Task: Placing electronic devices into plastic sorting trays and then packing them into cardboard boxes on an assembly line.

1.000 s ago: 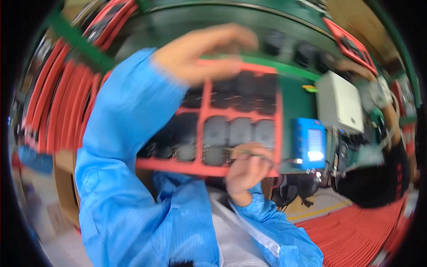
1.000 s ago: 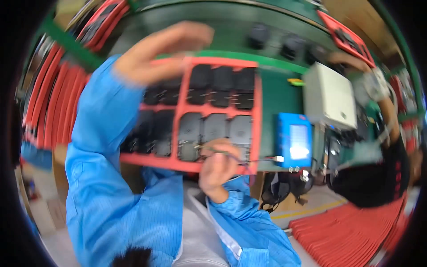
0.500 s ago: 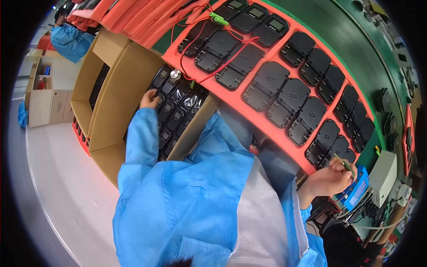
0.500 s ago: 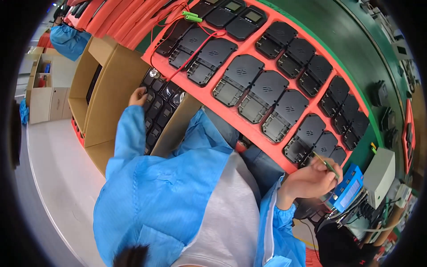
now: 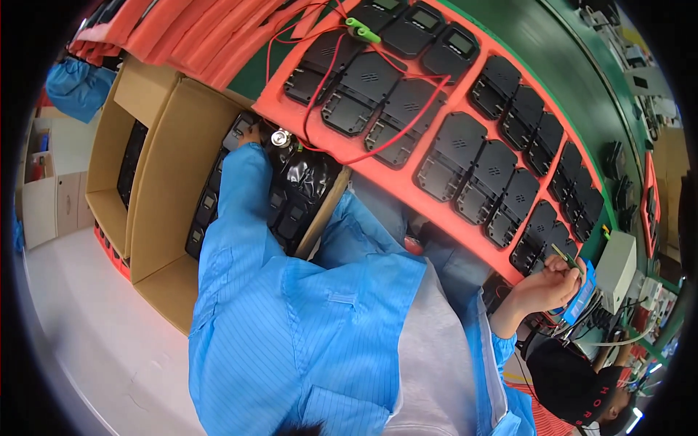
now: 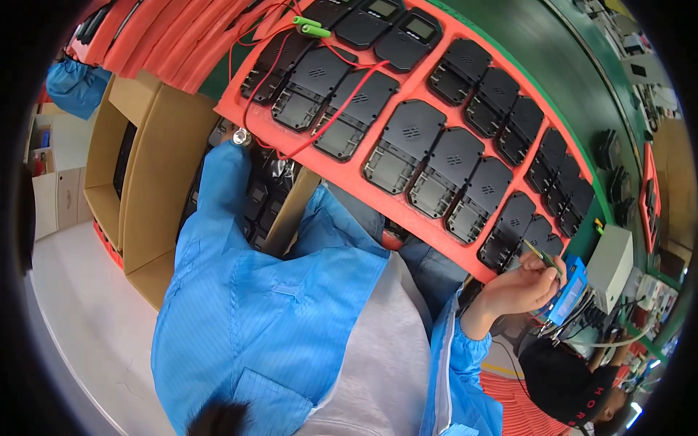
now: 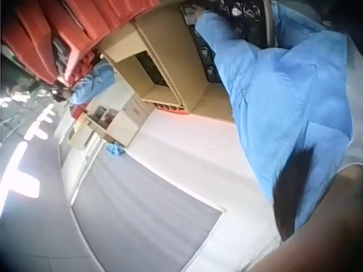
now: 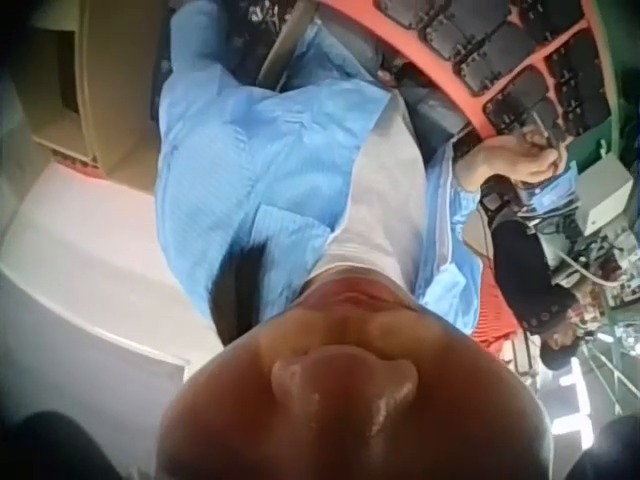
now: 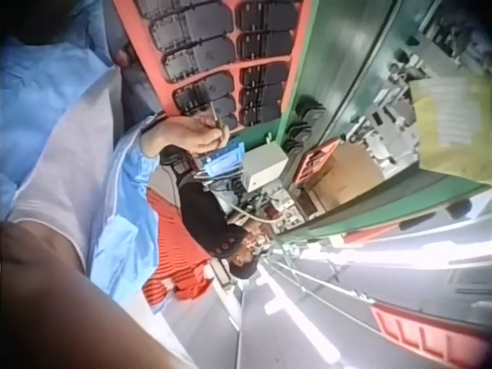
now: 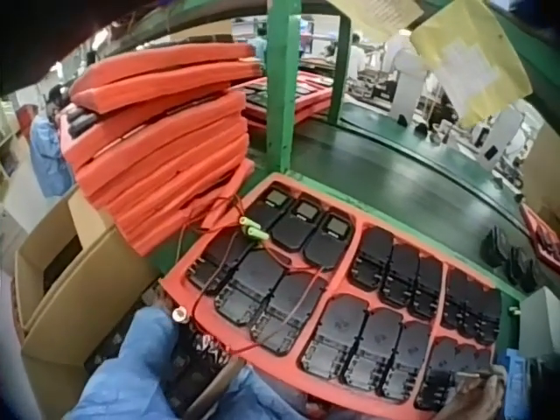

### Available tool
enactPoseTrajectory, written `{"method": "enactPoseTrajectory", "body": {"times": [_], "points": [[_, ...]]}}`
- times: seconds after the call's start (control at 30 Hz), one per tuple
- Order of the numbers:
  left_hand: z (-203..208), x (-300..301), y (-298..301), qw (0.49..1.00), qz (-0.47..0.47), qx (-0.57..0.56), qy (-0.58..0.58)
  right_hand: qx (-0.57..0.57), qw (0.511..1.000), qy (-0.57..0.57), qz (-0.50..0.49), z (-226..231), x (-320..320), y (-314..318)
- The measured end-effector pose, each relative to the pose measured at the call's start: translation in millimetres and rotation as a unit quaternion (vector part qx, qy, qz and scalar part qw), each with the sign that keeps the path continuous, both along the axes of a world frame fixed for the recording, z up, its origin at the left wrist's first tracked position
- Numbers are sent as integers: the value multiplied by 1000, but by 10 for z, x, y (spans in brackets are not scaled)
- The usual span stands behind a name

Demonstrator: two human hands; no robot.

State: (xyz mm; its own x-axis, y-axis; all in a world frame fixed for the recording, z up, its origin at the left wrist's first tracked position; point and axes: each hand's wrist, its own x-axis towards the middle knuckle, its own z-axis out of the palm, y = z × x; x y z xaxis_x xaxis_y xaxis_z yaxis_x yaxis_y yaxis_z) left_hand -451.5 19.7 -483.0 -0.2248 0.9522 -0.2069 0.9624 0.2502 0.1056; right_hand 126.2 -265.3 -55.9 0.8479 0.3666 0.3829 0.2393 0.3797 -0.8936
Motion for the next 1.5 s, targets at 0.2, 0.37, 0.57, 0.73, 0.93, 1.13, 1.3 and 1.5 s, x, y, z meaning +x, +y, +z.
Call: {"method": "enactPoseTrajectory", "body": {"times": [0.2,0.37,0.57,0.73,0.93,1.13,1.3,1.5], "points": [[1410,172,-195,997,-70,-5,-20,-20,1000,-5,-12,29,49,-2],[1084,-155,62,999,-23,-28,30,-35,999,-26,6,17,21,21],[1118,-245,50,997,-14,-70,-6,-47,998,-39,-12,-3,14,49],[1847,-438,-640,999,-36,20,-21,-46,998,-29,-19,34,16,11],[1277,-796,-1232,997,42,-28,-51,-67,997,-48,1,31,25,78],[1233,-670,-910,998,23,-50,-29,-54,997,-45,-12,7,69,18],[753,-1075,-944,995,41,-49,-71,-20,999,-28,-5,-37,38,52],[2664,-112,-1151,985,43,42,-163,22,1000,-4,10,-13,50,-34]]}}
